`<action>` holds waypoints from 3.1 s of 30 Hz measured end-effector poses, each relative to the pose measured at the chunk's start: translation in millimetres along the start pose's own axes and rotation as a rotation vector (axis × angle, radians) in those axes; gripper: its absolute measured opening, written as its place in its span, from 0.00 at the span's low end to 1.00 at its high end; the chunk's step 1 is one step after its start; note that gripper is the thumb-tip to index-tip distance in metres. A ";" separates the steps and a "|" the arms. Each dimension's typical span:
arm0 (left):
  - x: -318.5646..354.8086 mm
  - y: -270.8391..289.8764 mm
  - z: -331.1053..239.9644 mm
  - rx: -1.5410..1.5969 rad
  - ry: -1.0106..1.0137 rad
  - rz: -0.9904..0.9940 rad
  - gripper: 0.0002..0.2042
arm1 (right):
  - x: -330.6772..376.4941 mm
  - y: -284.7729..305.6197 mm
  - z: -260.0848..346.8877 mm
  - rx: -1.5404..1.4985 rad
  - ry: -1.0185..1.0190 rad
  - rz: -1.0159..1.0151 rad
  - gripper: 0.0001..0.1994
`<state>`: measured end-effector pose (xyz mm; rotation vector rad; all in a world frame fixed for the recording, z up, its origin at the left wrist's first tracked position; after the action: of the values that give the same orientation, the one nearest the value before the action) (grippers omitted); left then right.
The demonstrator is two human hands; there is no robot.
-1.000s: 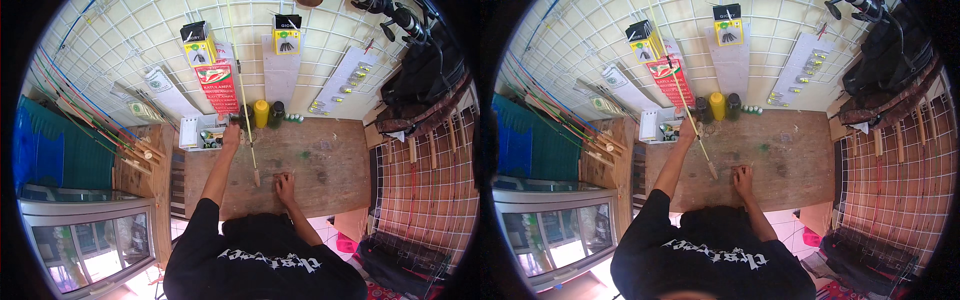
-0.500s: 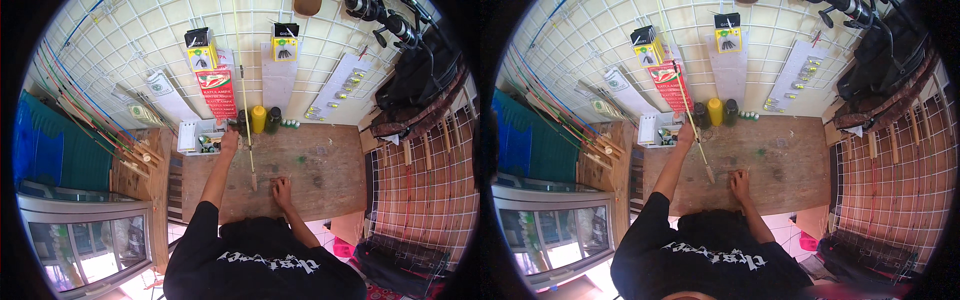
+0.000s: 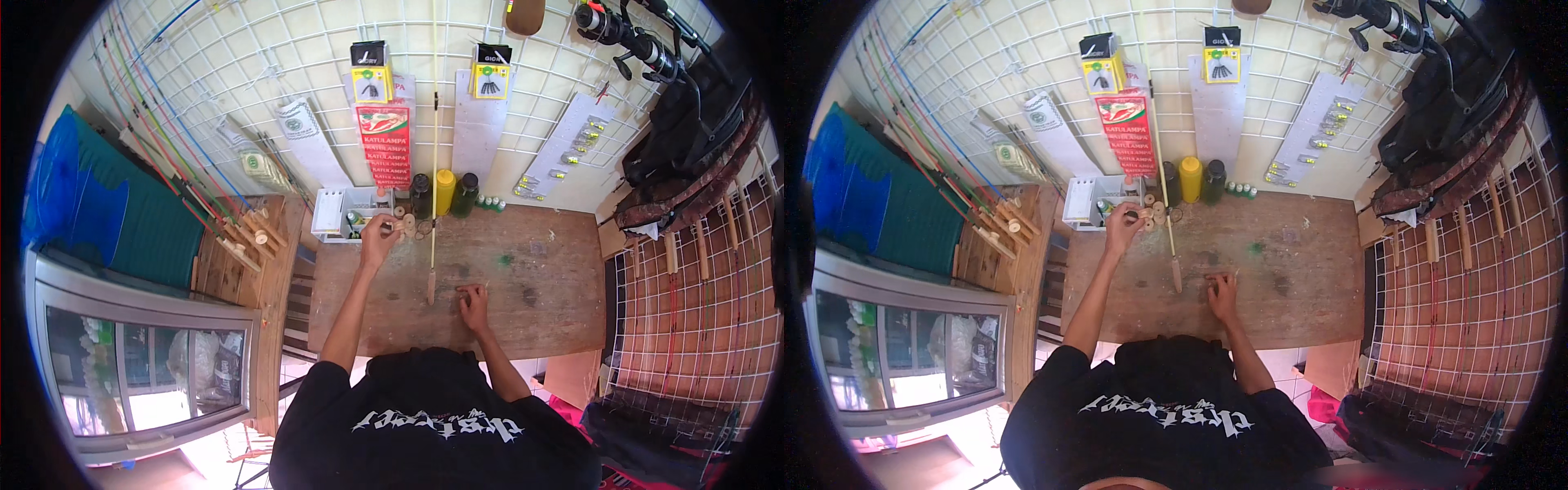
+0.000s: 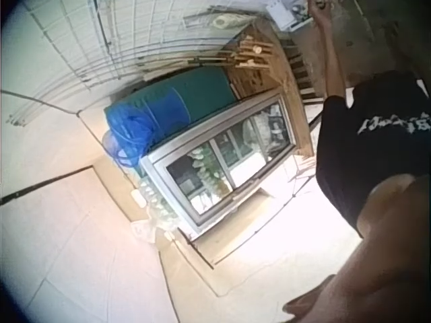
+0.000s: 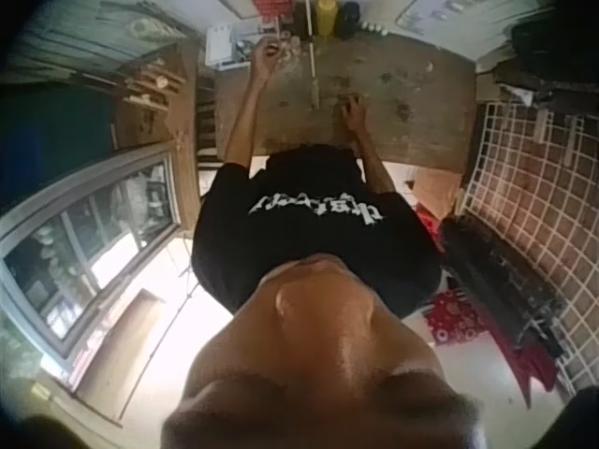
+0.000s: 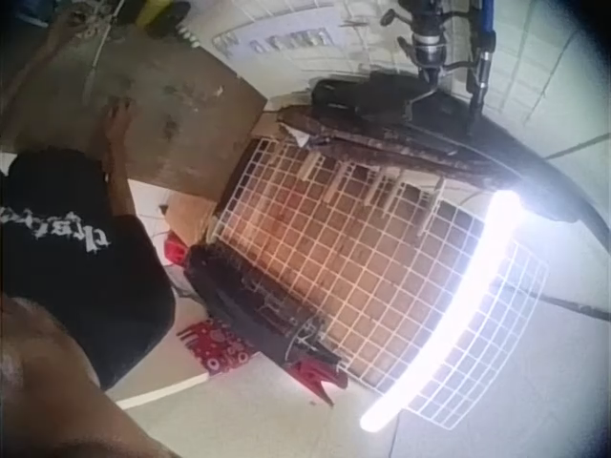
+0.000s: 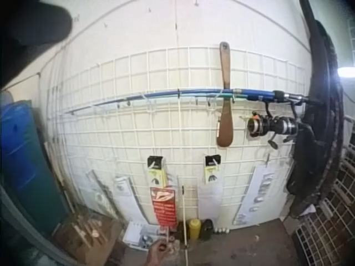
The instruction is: The person is assembling and checking various fishing rod components on a workbench.
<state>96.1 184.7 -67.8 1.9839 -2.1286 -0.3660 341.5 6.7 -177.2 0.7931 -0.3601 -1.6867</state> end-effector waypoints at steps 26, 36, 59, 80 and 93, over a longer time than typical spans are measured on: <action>204.9 -1.9 -82.2 0.722 0.097 0.033 0.17 | -12.6 46.5 189.0 -1.093 -0.244 0.067 0.07; 233.2 -26.7 -66.9 0.740 0.221 0.025 0.13 | 24.9 55.2 168.7 -1.063 -0.379 0.057 0.04; 226.7 -48.4 -60.0 0.949 0.437 0.256 0.12 | 7.1 71.5 169.2 -0.462 -0.098 0.148 0.05; 228.9 -52.1 -72.8 0.802 0.459 0.216 0.14 | -7.6 85.0 149.4 -0.335 0.112 0.282 0.06; 234.3 -28.5 -76.2 0.881 0.372 0.052 0.12 | -8.0 83.9 157.6 -0.449 0.160 0.431 0.05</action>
<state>130.1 -53.7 -8.6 2.1099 -2.2604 1.0422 298.4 -36.0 -9.1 0.4684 -0.0280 -1.2241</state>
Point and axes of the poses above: each hand's wrist, its own x-axis away from the middle knuckle, its own y-axis out of the back of the hand, z = x × y, the point moved 6 cm from there along -x, towards the middle knuckle, and after that the axes turned 5 degrees about y, right-handed, at the moved point
